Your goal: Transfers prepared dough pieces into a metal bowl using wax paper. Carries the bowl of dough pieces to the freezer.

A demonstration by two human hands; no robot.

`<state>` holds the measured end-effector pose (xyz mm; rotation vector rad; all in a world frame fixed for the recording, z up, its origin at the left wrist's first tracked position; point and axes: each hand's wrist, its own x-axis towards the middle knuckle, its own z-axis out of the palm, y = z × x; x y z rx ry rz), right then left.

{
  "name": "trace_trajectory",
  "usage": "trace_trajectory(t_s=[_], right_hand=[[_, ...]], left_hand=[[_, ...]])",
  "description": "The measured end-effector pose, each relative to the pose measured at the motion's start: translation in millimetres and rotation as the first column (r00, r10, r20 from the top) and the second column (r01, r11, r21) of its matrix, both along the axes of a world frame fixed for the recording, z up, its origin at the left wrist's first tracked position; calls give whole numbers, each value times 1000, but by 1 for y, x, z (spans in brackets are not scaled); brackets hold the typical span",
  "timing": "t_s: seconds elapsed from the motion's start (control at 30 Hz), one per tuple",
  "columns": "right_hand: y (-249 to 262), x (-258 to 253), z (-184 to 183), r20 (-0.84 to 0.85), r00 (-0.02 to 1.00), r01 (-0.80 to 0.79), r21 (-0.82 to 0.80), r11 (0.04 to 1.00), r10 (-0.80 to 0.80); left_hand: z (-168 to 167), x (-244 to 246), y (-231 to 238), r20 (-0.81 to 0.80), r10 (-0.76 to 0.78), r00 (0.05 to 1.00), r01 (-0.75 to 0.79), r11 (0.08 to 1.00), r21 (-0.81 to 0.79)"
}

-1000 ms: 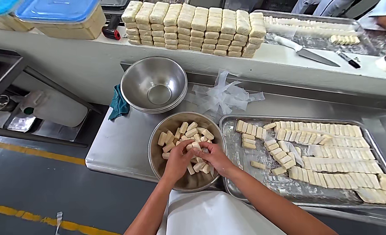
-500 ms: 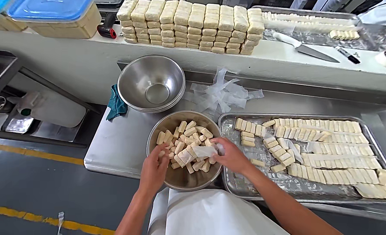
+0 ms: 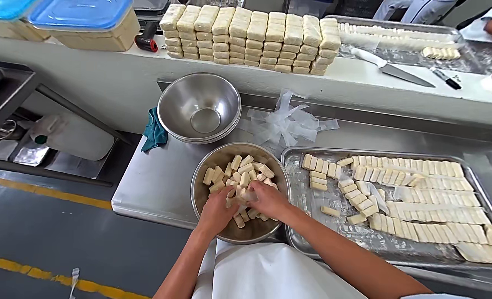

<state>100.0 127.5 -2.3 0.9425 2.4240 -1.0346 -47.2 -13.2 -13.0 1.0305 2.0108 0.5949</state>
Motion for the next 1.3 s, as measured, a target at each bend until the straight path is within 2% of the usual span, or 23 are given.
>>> trace_trajectory(t_s=[0.1, 0.23, 0.4, 0.47, 0.53, 0.63, 0.73, 0.8, 0.9, 1.0, 1.07, 1.23, 1.3], right_hand=[[-2, 11, -9, -119, 993, 13, -124, 992, -28], [6, 24, -12, -170, 984, 11, -228, 974, -50], [-2, 27, -4, -202, 979, 30, 7, 1000, -28], [-5, 27, -4, -275, 960, 76, 64, 995, -56], [-4, 29, -1, -339, 924, 165, -72, 984, -179], [0, 33, 4, -355, 838, 243, -437, 866, -415], [-4, 31, 2, -386, 775, 226, -571, 789, -501], [-5, 28, 3, -425, 774, 230, -504, 833, -470], [-10, 26, 9, -491, 805, 245, -234, 941, -332], [-15, 27, 11, -545, 785, 295, -91, 951, -295], [-15, 26, 14, -544, 777, 321, -91, 943, -317], [4, 38, 24, -525, 673, 402, -333, 853, -521], [17, 46, 24, -489, 708, 424, -284, 860, -510]], left_hand=[[-10, -1, -1, 88, -58, 994, 54, 998, 43], [-18, 6, 0, 126, -90, 988, 79, 993, 92], [-12, 16, 8, -31, -105, 994, 107, 990, 92], [-12, 17, 10, -48, -68, 996, 75, 988, 139], [-9, 12, 9, 52, -9, 999, -1, 980, 198], [0, 4, 10, 298, 28, 954, -97, 971, 219], [9, 7, 13, 393, 11, 920, -125, 956, 264], [10, 10, 15, 389, 8, 921, -141, 939, 315], [10, 16, 15, 302, 36, 953, -153, 915, 374], [12, 21, 17, 186, 74, 980, -146, 902, 407], [13, 24, 17, 150, 115, 982, -169, 893, 417], [26, 24, 16, 277, 234, 932, -339, 834, 435], [30, 16, 15, 343, 270, 900, -410, 792, 453]])
